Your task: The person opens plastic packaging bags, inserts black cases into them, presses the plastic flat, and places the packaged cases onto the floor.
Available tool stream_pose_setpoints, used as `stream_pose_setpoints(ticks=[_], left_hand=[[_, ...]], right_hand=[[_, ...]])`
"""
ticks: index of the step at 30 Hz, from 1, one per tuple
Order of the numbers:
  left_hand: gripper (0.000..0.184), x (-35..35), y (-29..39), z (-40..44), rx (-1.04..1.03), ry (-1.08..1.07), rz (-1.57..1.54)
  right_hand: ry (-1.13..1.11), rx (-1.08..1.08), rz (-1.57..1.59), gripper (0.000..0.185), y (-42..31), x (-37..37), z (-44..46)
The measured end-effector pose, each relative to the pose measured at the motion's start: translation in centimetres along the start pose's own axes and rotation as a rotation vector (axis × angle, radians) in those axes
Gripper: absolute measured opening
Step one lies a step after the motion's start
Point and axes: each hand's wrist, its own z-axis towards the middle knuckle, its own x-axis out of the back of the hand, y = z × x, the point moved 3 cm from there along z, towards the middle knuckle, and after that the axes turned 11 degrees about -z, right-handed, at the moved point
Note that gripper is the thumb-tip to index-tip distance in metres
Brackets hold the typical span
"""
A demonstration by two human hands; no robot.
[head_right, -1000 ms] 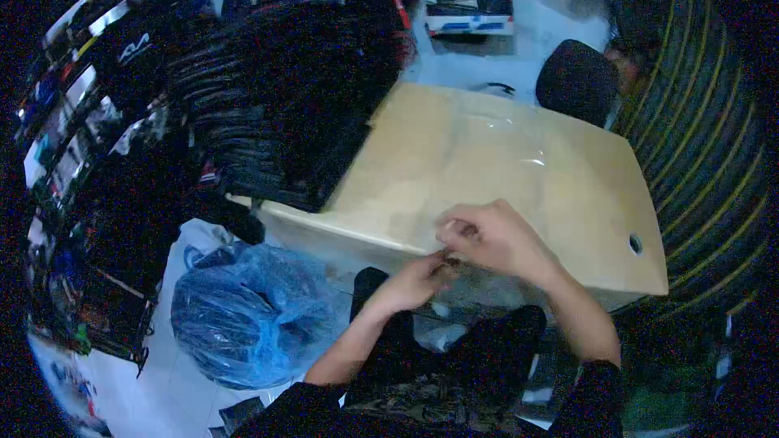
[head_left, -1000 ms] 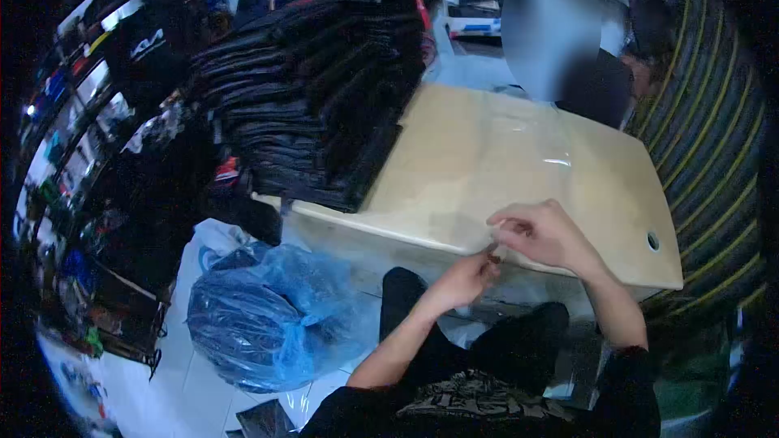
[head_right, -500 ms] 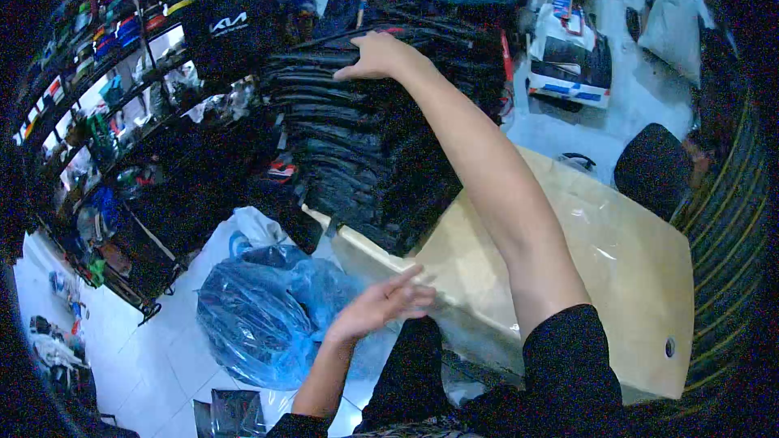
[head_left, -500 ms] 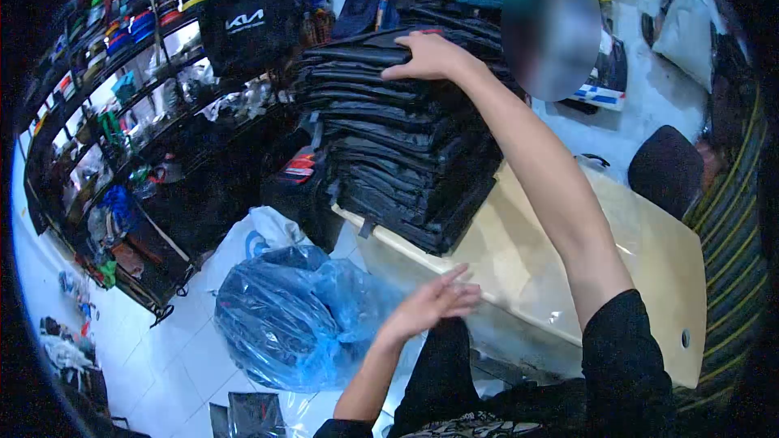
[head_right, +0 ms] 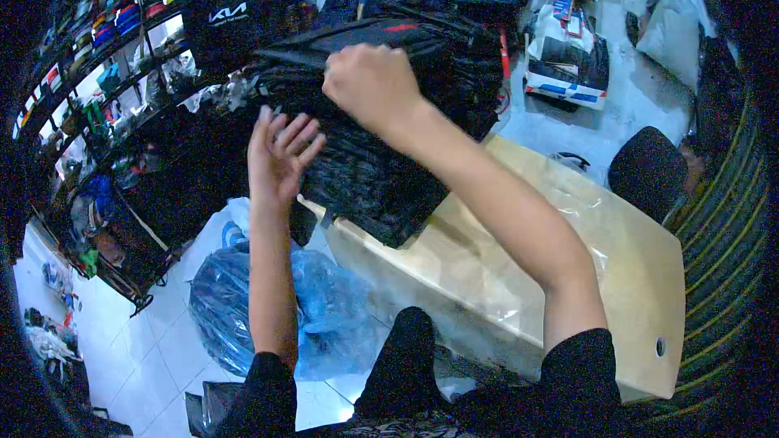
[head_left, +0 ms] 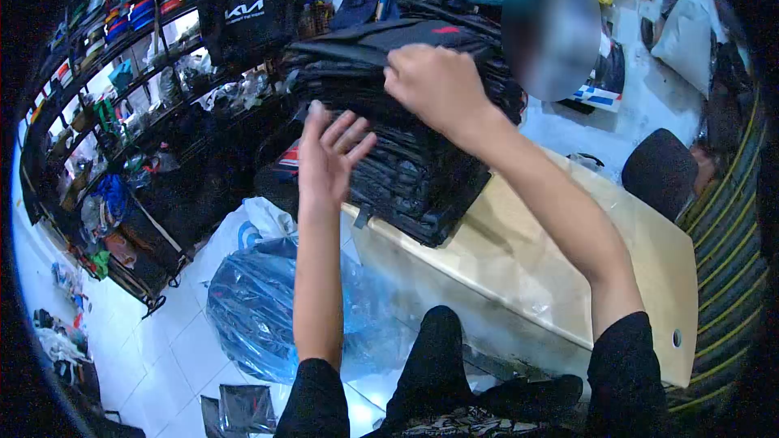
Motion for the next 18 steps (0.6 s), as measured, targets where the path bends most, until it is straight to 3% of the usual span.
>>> stream_pose_setpoints(ticks=[1, 3, 5, 6, 8, 9, 11, 13, 15, 17, 18], left_hand=[[0.071, -1.1, 0.7, 0.5, -0.002, 0.082, -0.082], [0.075, -2.1, 2.1, 1.3, -0.026, -0.012, -0.184], [0.037, -0.8, 3.4, 3.3, 0.009, -0.075, -0.336], [0.027, -1.1, 3.5, 1.3, -0.082, -0.093, -0.225], [0.02, 1.8, 2.9, 1.9, 0.011, 0.029, -0.183], [0.032, 2.8, 2.9, 1.0, -0.072, 0.071, -0.056], [0.038, 3.9, 3.2, -2.9, -0.269, 0.147, 0.054], [0.057, 7.2, 4.2, -5.1, -0.29, -0.096, 0.109], [0.067, 9.0, 4.4, -7.5, -0.373, -0.21, 0.148], [0.071, 9.9, 3.8, -9.5, -0.356, -0.233, 0.236], [0.073, 10.0, 3.4, -10.2, -0.346, -0.245, 0.278]], right_hand=[[0.064, 0.029, -0.022, 0.019, -1.0, 0.9, -1.0], [0.07, 0.148, -0.093, 0.018, -3.2, 3.4, -3.1], [0.125, 0.164, -0.174, 0.024, -5.2, 4.7, -6.1], [0.101, 0.141, -0.097, 0.028, -6.1, 5.7, -7.7], [0.029, 0.09, 0.073, 0.035, -7.4, 8.0, -10.4], [0.044, 0.07, 0.135, 0.037, -6.8, 8.3, -11.1], [0.07, 0.033, 0.26, 0.044, -4.8, 8.8, -12.8], [0.018, -0.533, 0.588, 0.067, 0.1, 9.1, -12.5], [-0.13, -0.651, 0.928, 0.093, 3.4, 5.9, -13.8], [-0.337, -0.543, 1.142, 0.108, 2.0, 5.4, -14.9], [-0.498, -0.612, 1.342, 0.104, 1.1, 6.1, -15.5]])
